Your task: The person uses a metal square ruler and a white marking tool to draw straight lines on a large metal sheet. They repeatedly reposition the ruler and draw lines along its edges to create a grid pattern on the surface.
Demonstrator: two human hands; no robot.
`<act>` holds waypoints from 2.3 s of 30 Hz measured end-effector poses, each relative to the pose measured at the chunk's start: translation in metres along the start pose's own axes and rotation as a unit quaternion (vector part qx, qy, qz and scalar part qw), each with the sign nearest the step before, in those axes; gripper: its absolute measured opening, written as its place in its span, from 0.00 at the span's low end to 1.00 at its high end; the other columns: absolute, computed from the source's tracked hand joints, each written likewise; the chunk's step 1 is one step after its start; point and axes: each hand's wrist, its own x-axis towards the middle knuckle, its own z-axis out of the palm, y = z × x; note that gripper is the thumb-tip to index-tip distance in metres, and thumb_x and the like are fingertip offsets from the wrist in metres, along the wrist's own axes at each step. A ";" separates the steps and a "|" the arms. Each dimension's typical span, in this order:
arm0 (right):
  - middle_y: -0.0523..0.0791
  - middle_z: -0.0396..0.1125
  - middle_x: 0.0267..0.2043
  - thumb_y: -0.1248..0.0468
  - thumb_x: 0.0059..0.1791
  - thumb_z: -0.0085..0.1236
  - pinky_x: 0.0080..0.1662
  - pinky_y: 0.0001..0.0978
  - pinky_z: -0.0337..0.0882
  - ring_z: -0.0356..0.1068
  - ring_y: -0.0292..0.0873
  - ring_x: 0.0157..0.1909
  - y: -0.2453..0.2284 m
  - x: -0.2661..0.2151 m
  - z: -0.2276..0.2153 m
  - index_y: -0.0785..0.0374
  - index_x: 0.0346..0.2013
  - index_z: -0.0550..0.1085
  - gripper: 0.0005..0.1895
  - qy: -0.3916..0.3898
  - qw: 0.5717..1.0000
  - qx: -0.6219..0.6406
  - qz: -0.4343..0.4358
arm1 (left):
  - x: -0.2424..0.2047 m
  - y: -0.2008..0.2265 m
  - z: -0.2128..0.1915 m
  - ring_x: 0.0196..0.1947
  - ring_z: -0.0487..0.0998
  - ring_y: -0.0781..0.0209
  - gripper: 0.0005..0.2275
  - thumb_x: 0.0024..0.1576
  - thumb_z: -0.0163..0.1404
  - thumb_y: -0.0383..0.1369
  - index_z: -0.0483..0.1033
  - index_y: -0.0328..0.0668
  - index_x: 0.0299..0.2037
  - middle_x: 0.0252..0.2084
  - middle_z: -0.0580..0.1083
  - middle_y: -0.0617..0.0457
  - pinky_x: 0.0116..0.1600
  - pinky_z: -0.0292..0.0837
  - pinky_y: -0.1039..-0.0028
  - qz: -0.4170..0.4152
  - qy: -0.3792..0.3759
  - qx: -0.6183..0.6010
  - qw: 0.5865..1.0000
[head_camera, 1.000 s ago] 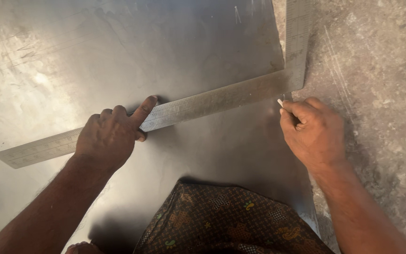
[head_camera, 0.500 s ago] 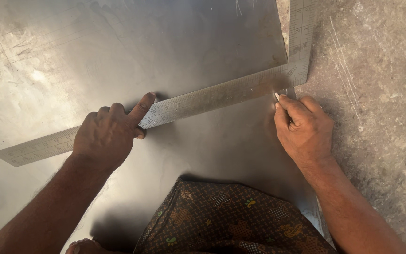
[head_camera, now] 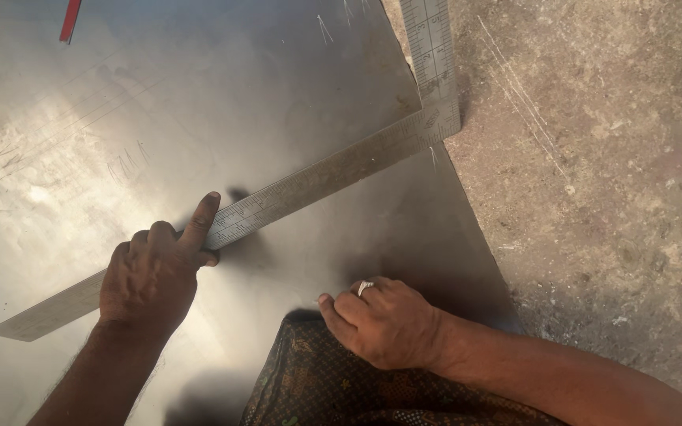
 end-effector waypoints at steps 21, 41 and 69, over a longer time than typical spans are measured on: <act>0.38 0.56 0.24 0.65 0.52 0.62 0.20 0.18 0.64 0.56 0.28 0.19 0.033 -0.002 -0.008 0.69 0.41 0.80 0.08 0.023 0.989 -0.070 0.129 | 0.005 -0.003 -0.001 0.27 0.78 0.65 0.34 0.61 0.44 0.49 0.43 0.66 0.78 0.30 0.73 0.49 0.36 0.80 0.68 0.008 -0.063 0.034 0.997; 0.40 0.63 0.25 0.65 0.51 0.66 0.17 0.21 0.62 0.59 0.30 0.19 0.075 -0.015 -0.023 0.65 0.43 0.81 0.08 0.057 0.954 -0.113 0.271 | 0.003 -0.004 -0.001 0.28 0.78 0.65 0.33 0.62 0.44 0.45 0.44 0.62 0.77 0.31 0.73 0.48 0.38 0.80 0.67 0.013 -0.048 0.020 0.999; 0.42 0.65 0.29 0.70 0.54 0.66 0.22 0.22 0.66 0.64 0.32 0.23 0.099 -0.005 -0.039 0.68 0.42 0.80 0.04 0.058 0.937 -0.131 0.317 | 0.002 -0.006 -0.004 0.26 0.77 0.64 0.33 0.62 0.44 0.47 0.44 0.63 0.77 0.30 0.73 0.47 0.35 0.80 0.66 0.019 -0.042 0.002 0.999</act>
